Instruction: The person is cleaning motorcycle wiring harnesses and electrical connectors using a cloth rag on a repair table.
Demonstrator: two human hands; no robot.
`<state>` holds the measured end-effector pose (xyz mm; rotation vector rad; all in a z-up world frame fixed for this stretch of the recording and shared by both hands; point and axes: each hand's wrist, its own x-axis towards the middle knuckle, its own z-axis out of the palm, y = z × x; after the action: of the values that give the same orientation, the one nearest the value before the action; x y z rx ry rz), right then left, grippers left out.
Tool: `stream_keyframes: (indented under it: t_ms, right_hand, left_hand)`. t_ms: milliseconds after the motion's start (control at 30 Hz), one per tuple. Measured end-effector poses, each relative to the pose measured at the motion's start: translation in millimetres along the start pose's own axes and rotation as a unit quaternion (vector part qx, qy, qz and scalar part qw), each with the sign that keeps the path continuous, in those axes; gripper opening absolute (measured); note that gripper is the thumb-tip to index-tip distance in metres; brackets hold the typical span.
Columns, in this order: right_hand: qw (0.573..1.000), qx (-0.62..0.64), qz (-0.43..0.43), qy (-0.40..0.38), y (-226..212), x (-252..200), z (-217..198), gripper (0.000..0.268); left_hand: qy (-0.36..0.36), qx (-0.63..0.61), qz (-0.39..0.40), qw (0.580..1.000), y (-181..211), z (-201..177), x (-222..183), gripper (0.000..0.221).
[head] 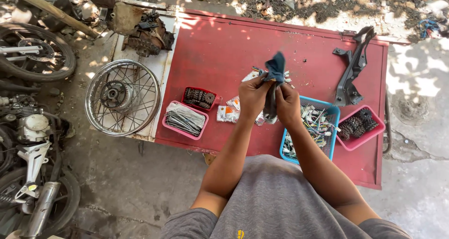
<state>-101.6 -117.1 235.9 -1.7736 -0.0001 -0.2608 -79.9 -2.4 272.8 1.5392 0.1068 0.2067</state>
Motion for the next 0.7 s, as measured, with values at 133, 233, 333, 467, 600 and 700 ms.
stream_keyframes:
  t_ms: [133,233,333,467,600,700]
  right_hand:
    - [0.999,0.003,-0.024,-0.04,-5,4,-4,0.006]
    - [0.999,0.019,-0.037,-0.008,15,-1,-2,0.01]
    - [0.998,0.043,-0.047,-0.002,36,-6,2,0.013]
    - [0.996,0.091,-0.024,-0.008,10,-3,-2,0.018]
    - [0.997,0.06,-0.039,-0.04,-32,8,-8,0.033]
    - [0.99,0.032,-0.116,-0.069,-61,18,-8,0.032]
  left_hand:
    - [0.013,-0.031,-0.017,0.999,5,0,-3,0.017]
    - [0.026,0.01,-0.003,1.0,0,1,-6,0.023]
    - [0.017,0.071,0.05,0.996,-7,3,-5,0.023]
    - [-0.003,-0.116,-0.13,0.985,-29,13,-1,0.012]
    - [0.021,-0.171,-0.132,0.976,-43,11,8,0.01]
    - [0.062,-0.198,-0.109,0.972,4,6,17,0.015]
